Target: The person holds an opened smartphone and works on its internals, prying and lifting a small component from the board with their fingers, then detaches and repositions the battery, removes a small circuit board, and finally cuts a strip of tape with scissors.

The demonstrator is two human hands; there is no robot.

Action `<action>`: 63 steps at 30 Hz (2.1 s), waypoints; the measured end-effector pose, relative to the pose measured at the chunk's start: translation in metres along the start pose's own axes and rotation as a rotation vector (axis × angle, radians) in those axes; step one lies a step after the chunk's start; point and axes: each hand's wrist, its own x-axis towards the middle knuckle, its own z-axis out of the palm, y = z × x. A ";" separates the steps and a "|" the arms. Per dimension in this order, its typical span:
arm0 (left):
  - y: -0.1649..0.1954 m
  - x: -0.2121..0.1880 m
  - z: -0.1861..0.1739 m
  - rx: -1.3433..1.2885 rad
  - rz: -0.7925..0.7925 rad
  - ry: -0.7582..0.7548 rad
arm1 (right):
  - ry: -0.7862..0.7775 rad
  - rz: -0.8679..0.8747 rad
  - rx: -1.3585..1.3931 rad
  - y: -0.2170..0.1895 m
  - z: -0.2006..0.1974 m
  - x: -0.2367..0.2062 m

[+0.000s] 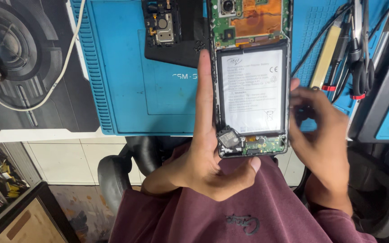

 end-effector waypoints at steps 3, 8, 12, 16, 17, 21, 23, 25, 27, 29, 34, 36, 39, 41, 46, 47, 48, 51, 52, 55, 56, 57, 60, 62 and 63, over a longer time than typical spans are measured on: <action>0.002 0.001 -0.002 0.005 -0.026 0.021 | 0.008 -0.134 -0.159 0.004 0.004 0.006; 0.009 -0.001 -0.004 -0.018 -0.079 0.035 | -0.013 -0.259 -0.585 0.009 0.000 -0.004; 0.006 -0.001 -0.005 0.036 -0.041 0.013 | 0.044 -0.205 -0.314 -0.013 -0.017 -0.014; -0.004 0.001 -0.005 0.019 -0.006 0.033 | 0.002 -0.625 -0.210 -0.040 -0.047 -0.005; -0.006 0.001 -0.005 0.030 -0.001 0.038 | -0.114 -0.736 -0.229 -0.042 -0.054 0.000; -0.007 0.000 -0.005 0.046 0.010 0.014 | -0.020 -0.837 -0.214 -0.035 -0.040 0.000; -0.003 -0.002 -0.005 0.088 0.014 -0.015 | -0.038 -0.720 -0.289 -0.032 -0.038 -0.007; -0.002 -0.003 -0.005 0.118 0.019 -0.028 | -0.052 -0.668 -0.331 -0.031 -0.039 -0.010; -0.004 -0.002 -0.006 0.121 0.018 -0.024 | -0.063 -0.675 -0.341 -0.034 -0.041 -0.006; -0.006 -0.003 -0.006 0.133 0.016 -0.027 | -0.087 -0.673 -0.331 -0.042 -0.042 0.001; -0.004 -0.007 -0.008 0.293 0.077 -0.069 | -0.167 -0.669 -0.421 -0.064 -0.044 0.012; -0.004 -0.006 -0.006 0.360 0.107 -0.058 | -0.251 -0.664 -0.436 -0.066 -0.047 0.018; -0.002 -0.006 -0.003 0.649 0.101 -0.028 | -0.321 -0.609 -0.473 -0.067 -0.053 0.021; 0.000 -0.006 -0.002 0.713 0.101 -0.035 | -0.352 -0.565 -0.472 -0.069 -0.058 0.020; -0.010 -0.001 0.001 0.539 0.103 0.050 | -0.400 -0.445 -0.441 -0.077 -0.059 0.015; -0.012 -0.001 0.002 0.495 0.110 0.069 | -0.406 -0.425 -0.424 -0.078 -0.060 0.013; -0.014 -0.001 0.002 0.497 0.117 0.086 | -0.412 -0.404 -0.407 -0.079 -0.060 0.012; -0.016 0.000 0.000 0.558 0.125 0.119 | -0.478 -0.511 -0.427 -0.074 -0.066 0.016; -0.016 0.000 0.000 0.567 0.120 0.121 | -0.477 -0.533 -0.407 -0.072 -0.068 0.017; -0.012 -0.002 0.001 0.509 0.073 0.094 | -0.475 -0.579 -0.358 -0.067 -0.072 0.016; -0.011 -0.002 0.001 0.512 0.069 0.085 | -0.475 -0.589 -0.352 -0.066 -0.073 0.016; -0.011 -0.002 0.002 0.524 0.071 0.080 | -0.475 -0.598 -0.345 -0.064 -0.074 0.015; -0.010 -0.003 0.004 0.559 0.082 0.081 | -0.510 -0.657 -0.291 -0.058 -0.079 0.020; -0.011 -0.003 0.006 0.551 0.081 0.091 | -0.576 -0.685 -0.273 -0.053 -0.081 0.024; -0.011 -0.004 0.007 0.548 0.080 0.093 | -0.609 -0.700 -0.264 -0.051 -0.082 0.025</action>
